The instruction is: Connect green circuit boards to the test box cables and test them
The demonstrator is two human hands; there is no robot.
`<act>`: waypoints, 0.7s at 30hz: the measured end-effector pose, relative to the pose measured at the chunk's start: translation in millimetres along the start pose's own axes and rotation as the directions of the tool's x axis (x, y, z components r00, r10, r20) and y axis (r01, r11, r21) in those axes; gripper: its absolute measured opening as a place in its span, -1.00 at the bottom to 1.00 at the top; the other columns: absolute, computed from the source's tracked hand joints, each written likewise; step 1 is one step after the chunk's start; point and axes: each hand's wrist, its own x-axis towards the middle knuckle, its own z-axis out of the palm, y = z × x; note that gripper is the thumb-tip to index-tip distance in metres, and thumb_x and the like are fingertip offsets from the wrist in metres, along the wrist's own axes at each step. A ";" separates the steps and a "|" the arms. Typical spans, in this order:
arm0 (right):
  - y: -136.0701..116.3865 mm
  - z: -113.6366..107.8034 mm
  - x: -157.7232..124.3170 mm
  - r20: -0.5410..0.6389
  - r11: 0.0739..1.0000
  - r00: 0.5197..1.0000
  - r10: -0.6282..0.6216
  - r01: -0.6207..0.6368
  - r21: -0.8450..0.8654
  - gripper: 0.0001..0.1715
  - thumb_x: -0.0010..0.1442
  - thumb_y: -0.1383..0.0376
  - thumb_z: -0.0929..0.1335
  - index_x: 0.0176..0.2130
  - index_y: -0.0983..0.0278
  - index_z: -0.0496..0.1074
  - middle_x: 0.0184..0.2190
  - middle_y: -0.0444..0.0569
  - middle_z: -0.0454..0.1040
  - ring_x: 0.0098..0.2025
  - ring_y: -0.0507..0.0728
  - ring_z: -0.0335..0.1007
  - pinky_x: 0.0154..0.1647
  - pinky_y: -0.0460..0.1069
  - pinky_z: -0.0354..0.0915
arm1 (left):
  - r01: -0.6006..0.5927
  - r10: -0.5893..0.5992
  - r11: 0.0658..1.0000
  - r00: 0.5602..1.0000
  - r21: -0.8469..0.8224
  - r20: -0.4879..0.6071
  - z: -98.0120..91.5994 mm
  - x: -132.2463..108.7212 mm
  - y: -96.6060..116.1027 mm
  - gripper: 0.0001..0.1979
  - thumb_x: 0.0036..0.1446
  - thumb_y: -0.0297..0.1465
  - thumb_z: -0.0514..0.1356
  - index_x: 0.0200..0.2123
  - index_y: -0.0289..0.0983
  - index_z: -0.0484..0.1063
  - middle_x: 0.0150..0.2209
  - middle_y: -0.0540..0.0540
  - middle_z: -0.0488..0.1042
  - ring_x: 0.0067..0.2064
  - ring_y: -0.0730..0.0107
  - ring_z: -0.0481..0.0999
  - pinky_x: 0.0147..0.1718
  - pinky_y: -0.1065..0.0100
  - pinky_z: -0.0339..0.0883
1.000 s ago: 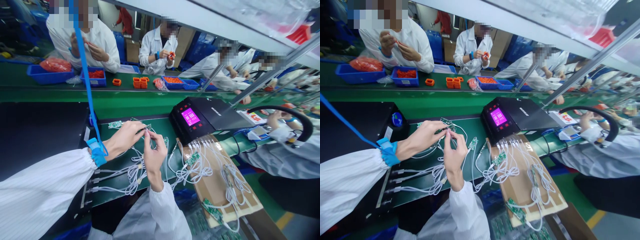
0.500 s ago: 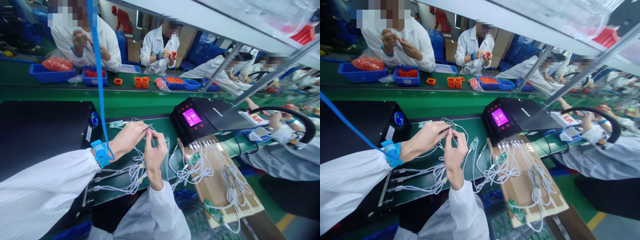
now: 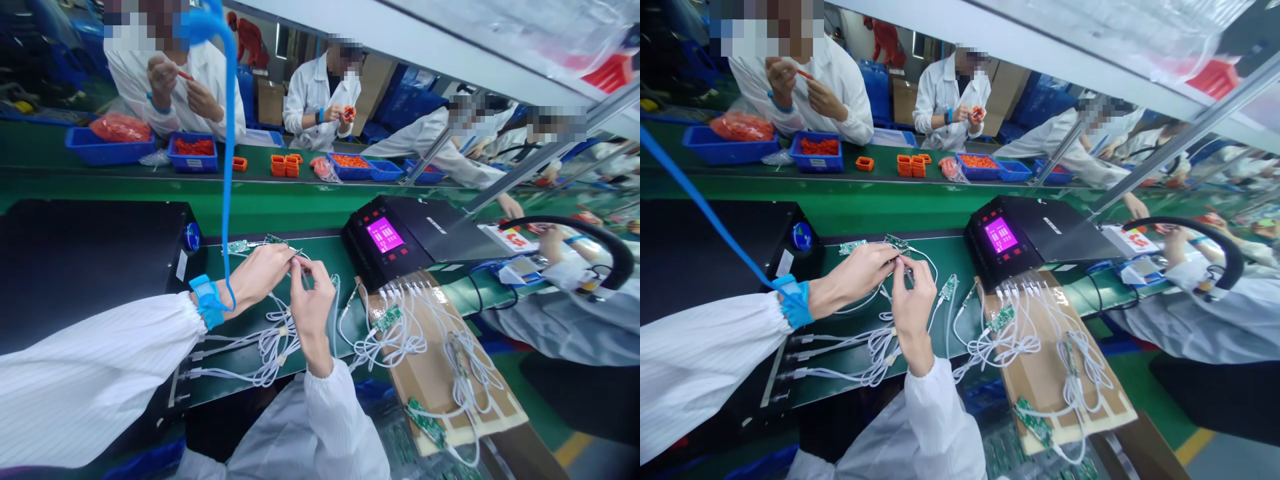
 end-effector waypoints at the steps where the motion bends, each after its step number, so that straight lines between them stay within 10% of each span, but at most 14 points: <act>1: 0.7 -1.7 1.0 0.009 1.000 1.000 0.017 -0.017 0.015 -0.79 0.43 0.24 0.35 -0.15 0.27 0.58 -0.25 -0.04 0.61 -0.21 0.07 0.52 -0.12 -0.01 0.44 | 0.013 -0.014 0.999 1.000 -0.038 -0.006 -1.7 1.8 -0.6 -0.82 0.31 -0.56 0.16 -0.28 -0.35 0.58 -0.29 -0.17 0.61 -0.29 0.24 0.60 -0.29 0.31 0.39; 21: -0.7 3.8 -4.3 -0.130 0.996 0.990 -0.055 0.044 -0.083 -0.77 0.43 0.23 0.32 -0.18 0.28 0.54 -0.26 -0.01 0.60 -0.23 0.08 0.52 -0.17 0.01 0.43 | -0.006 0.004 1.000 0.996 -0.028 -0.093 0.5 -0.2 5.0 -0.79 0.33 -0.53 0.18 -0.37 -0.36 0.55 -0.40 -0.10 0.56 -0.39 0.36 0.51 -0.36 0.35 0.31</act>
